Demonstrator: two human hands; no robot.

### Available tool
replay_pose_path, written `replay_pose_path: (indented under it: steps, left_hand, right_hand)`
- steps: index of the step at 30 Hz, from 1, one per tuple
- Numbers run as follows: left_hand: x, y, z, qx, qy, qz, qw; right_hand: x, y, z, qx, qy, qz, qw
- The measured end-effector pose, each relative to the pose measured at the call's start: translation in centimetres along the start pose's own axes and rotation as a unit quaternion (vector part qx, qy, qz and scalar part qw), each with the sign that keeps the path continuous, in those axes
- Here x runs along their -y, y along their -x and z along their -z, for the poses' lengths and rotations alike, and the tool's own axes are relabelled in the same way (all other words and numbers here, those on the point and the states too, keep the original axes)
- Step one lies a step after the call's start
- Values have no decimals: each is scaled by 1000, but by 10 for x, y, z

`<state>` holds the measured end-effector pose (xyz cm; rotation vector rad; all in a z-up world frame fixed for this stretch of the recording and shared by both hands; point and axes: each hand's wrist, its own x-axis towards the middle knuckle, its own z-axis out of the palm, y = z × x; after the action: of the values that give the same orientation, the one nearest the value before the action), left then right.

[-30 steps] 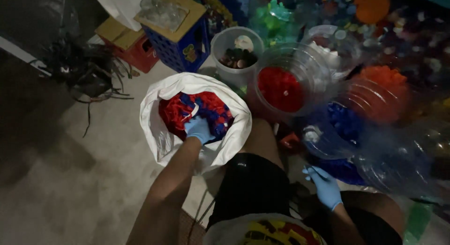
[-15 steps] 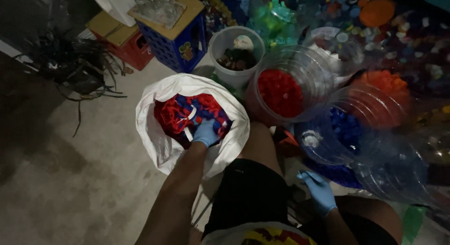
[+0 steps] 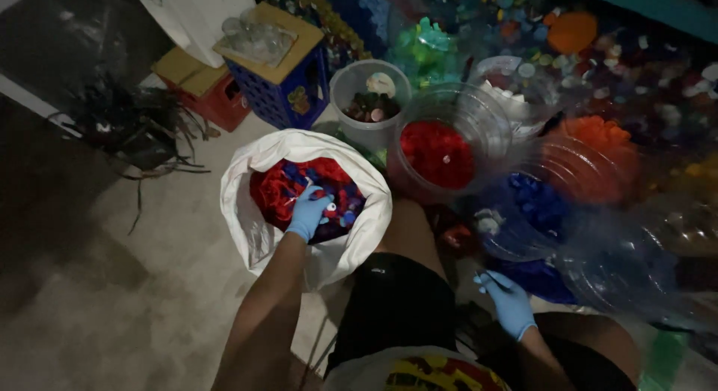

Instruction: The person sits on the floor and sorts plastic bottle caps from a white sack into clear plastic containers by color. They repeatedly pick up caps, separate them by hand, and place them into the corresponding red, blue, or other colored containers.

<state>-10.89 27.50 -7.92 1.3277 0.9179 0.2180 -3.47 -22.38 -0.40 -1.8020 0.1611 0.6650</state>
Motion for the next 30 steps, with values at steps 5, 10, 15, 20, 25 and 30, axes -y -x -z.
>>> replay_pose_path:
  steps: [5,10,15,20,25,30]
  left_hand:
    - [-14,34,19,35,330,39,942]
    - [10,26,31,54,385,80,918]
    - [13,29,21,-3,405,51,913]
    - [11,34,16,-68,411,7,909]
    - [-32,80,-5,-61,429,60,899]
    - [-103,165,-35,106,429,82,893]
  right_hand:
    - [-3,2,-8,-15,32,45,998]
    - [-5,2,0,17,68,64,996]
    - [1,20,8,1,124,54,991]
    - [-14,17,14,-1,63,28,998]
    - [-26,12,20,9,183,51,982]
    - [-9,31,12,-26,203,71,976]
